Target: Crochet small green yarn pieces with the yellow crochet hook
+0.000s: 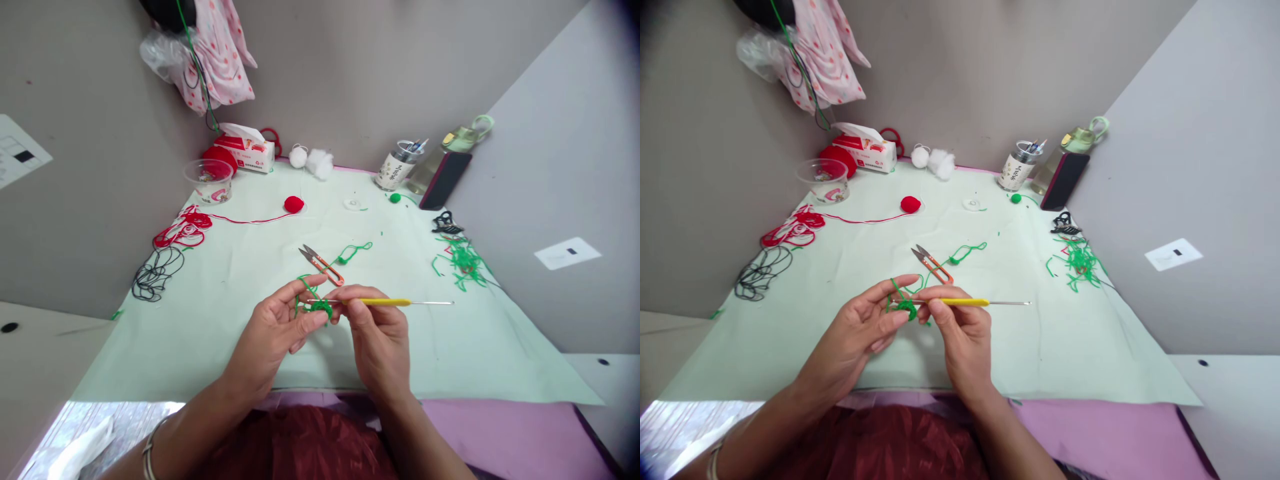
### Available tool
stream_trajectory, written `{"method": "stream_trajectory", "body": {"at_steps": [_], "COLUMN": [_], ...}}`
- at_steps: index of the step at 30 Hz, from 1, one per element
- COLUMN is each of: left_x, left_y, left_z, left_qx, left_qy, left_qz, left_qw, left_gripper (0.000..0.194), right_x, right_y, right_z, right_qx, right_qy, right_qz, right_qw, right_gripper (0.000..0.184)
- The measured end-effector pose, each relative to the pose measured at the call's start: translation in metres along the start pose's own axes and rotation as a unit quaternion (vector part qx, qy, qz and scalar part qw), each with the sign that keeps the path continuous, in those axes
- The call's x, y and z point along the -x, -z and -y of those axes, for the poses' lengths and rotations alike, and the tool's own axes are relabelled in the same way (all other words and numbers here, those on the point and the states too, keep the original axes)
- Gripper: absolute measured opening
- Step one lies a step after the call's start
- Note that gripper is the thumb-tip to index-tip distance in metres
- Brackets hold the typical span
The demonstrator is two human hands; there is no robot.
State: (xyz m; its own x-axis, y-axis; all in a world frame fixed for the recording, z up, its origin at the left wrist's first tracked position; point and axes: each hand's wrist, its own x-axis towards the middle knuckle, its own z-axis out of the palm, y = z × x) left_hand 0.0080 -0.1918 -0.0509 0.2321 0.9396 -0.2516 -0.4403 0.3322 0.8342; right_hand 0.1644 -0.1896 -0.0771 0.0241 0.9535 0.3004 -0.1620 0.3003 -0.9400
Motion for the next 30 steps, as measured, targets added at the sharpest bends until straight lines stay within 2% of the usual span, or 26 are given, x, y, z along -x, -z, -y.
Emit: {"method": "stream_trajectory", "body": {"at_steps": [7, 14, 18, 22, 26, 30], "left_x": [-0.001, -0.002, -0.002, 0.0, 0.001, 0.002], "left_y": [-0.001, 0.007, 0.009, 0.005, 0.001, 0.001], "left_z": [-0.002, -0.005, -0.003, -0.001, 0.002, 0.004], "left_qx": [0.025, 0.099, 0.111, 0.083, -0.003, -0.042], "left_qy": [0.015, 0.07, 0.076, 0.053, 0.003, -0.03], "left_qz": [0.012, 0.083, 0.11, 0.089, 0.028, 0.01], "left_qw": [0.999, 0.989, 0.985, 0.991, 1.0, 0.999], "left_gripper": [0.047, 0.038, 0.034, 0.035, 0.038, 0.035], "right_x": [-0.001, -0.007, -0.011, -0.011, -0.007, -0.004], "right_y": [-0.002, 0.001, 0.006, 0.005, -0.001, -0.004], "right_z": [0.0, 0.008, 0.013, 0.013, 0.01, 0.007], "right_qx": [-0.027, -0.091, -0.126, -0.132, -0.123, -0.097], "right_qy": [0.031, -0.022, -0.081, -0.101, -0.06, -0.022], "right_qz": [0.017, -0.032, -0.019, -0.019, -0.016, -0.021], "right_qw": [0.999, 0.995, 0.988, 0.986, 0.99, 0.995], "right_gripper": [0.015, 0.015, 0.017, 0.02, 0.017, 0.013]}}
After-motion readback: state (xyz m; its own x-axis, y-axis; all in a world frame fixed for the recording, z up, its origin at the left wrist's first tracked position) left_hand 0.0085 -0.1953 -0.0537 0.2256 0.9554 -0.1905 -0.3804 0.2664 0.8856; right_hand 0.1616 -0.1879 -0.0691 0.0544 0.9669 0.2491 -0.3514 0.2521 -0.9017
